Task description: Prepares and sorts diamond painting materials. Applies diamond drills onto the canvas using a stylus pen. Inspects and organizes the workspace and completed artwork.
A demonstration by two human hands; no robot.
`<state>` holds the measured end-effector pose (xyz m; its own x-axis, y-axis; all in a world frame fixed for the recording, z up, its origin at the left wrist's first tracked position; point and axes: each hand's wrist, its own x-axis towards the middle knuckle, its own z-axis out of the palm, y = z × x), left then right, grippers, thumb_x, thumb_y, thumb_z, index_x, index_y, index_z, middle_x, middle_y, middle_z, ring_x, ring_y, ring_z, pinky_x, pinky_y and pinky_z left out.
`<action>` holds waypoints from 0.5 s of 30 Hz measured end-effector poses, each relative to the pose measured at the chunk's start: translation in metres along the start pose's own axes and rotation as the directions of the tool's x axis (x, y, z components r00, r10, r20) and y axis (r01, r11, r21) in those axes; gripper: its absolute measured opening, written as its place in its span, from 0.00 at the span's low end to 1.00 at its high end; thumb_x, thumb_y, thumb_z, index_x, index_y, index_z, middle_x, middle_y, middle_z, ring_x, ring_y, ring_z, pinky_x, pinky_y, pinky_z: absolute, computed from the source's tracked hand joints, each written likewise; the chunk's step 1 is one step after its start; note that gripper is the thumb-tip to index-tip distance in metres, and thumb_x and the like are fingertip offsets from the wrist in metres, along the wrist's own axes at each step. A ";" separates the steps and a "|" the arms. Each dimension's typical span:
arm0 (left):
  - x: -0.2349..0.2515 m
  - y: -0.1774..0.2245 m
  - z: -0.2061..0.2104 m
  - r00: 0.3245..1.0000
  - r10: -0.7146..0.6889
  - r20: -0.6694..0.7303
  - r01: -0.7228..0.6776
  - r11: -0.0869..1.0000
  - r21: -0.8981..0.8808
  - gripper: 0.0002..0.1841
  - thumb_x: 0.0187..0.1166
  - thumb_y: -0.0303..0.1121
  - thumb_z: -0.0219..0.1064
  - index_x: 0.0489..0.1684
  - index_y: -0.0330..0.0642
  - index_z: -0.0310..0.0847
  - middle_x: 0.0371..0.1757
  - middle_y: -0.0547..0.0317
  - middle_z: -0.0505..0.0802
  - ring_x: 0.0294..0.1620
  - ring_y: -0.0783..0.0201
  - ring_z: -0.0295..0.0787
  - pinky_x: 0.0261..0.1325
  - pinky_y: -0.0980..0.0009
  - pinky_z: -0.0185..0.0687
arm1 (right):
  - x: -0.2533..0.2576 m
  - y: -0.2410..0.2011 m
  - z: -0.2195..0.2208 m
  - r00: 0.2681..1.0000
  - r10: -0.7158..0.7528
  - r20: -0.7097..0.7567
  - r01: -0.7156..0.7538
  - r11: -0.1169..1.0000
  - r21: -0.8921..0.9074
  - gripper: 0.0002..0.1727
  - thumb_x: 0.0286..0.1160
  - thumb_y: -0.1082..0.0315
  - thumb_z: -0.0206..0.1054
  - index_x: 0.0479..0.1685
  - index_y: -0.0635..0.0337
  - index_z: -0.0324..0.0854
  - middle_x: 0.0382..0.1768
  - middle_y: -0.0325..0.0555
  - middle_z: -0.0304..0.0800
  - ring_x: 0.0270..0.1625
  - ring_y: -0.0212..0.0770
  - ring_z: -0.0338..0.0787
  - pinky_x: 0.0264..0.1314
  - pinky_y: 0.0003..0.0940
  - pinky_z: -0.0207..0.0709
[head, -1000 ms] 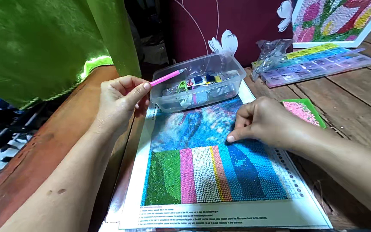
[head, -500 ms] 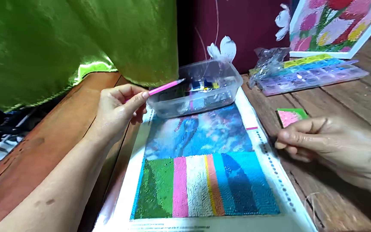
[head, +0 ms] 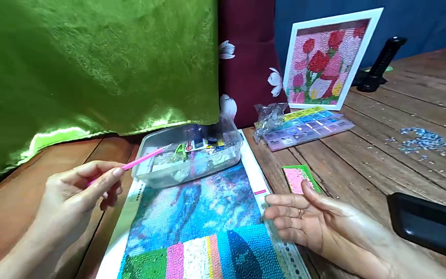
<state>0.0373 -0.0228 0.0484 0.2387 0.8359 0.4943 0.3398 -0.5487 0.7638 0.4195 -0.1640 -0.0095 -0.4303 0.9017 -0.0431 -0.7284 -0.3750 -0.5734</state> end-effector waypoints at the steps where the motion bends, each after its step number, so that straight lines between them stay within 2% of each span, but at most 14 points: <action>1: 0.000 -0.001 0.000 1.000 -0.003 -0.006 0.003 1.000 -0.001 0.08 0.80 0.32 0.62 0.37 0.55 0.90 0.21 0.77 0.88 0.15 0.82 0.81 0.18 0.86 0.78 | -0.001 0.001 -0.004 0.997 -0.023 0.073 0.021 0.999 0.026 0.35 0.94 0.45 0.40 0.64 0.64 0.86 0.60 0.53 0.93 0.62 0.44 0.93 0.71 0.34 0.83; 3: 0.000 -0.002 -0.001 1.000 -0.021 -0.016 0.021 1.000 -0.014 0.09 0.80 0.31 0.61 0.38 0.54 0.89 0.20 0.77 0.88 0.15 0.82 0.80 0.18 0.86 0.78 | -0.001 0.001 -0.008 0.982 -0.058 0.181 0.048 0.997 0.055 0.38 0.90 0.38 0.44 0.69 0.63 0.84 0.66 0.54 0.90 0.67 0.45 0.91 0.75 0.35 0.80; 7: 0.000 0.007 0.003 0.989 -0.136 -0.049 0.133 0.989 -0.057 0.11 0.81 0.23 0.55 0.37 0.46 0.85 0.18 0.76 0.87 0.14 0.81 0.80 0.18 0.86 0.77 | -0.006 -0.002 -0.007 0.962 -0.068 0.266 0.061 0.997 0.037 0.47 0.80 0.26 0.45 0.72 0.60 0.84 0.68 0.52 0.89 0.69 0.45 0.90 0.76 0.36 0.79; 11: 0.000 0.017 0.006 0.976 -0.208 -0.058 0.203 0.976 -0.076 0.13 0.82 0.19 0.51 0.37 0.41 0.83 0.18 0.76 0.87 0.14 0.82 0.81 0.19 0.87 0.78 | -0.009 -0.003 -0.007 0.949 -0.064 0.309 0.056 0.998 0.037 0.51 0.73 0.21 0.46 0.74 0.57 0.83 0.69 0.50 0.89 0.69 0.43 0.90 0.75 0.34 0.78; 13: 0.000 0.015 0.005 0.977 -0.204 -0.067 0.199 0.977 -0.078 0.13 0.81 0.19 0.51 0.37 0.41 0.83 0.18 0.76 0.87 0.14 0.82 0.80 0.18 0.87 0.77 | -0.007 -0.006 -0.011 0.938 -0.074 0.338 0.077 0.997 0.005 0.50 0.71 0.21 0.51 0.75 0.56 0.83 0.69 0.50 0.89 0.69 0.43 0.89 0.76 0.34 0.78; 14: 0.000 0.014 0.005 0.977 -0.201 -0.072 0.195 0.978 -0.075 0.13 0.81 0.19 0.51 0.37 0.42 0.83 0.18 0.76 0.87 0.14 0.82 0.80 0.18 0.87 0.77 | -0.008 -0.008 -0.012 0.947 -0.106 0.302 0.133 0.989 -0.071 0.47 0.73 0.23 0.53 0.73 0.55 0.84 0.65 0.47 0.91 0.65 0.40 0.91 0.71 0.32 0.81; 15: 0.001 0.014 0.005 0.978 -0.195 -0.073 0.189 0.979 -0.072 0.13 0.81 0.19 0.52 0.37 0.42 0.84 0.18 0.76 0.87 0.14 0.82 0.80 0.18 0.87 0.77 | -0.009 -0.011 -0.010 0.962 -0.185 0.203 0.227 0.951 -0.210 0.40 0.76 0.28 0.55 0.67 0.52 0.88 0.56 0.41 0.95 0.55 0.34 0.94 0.60 0.27 0.85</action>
<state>0.0463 -0.0297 0.0573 0.1004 0.9255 0.3653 0.3122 -0.3779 0.8716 0.4370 -0.1660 -0.0112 -0.3875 0.8925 0.2307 -0.6783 -0.1066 -0.7270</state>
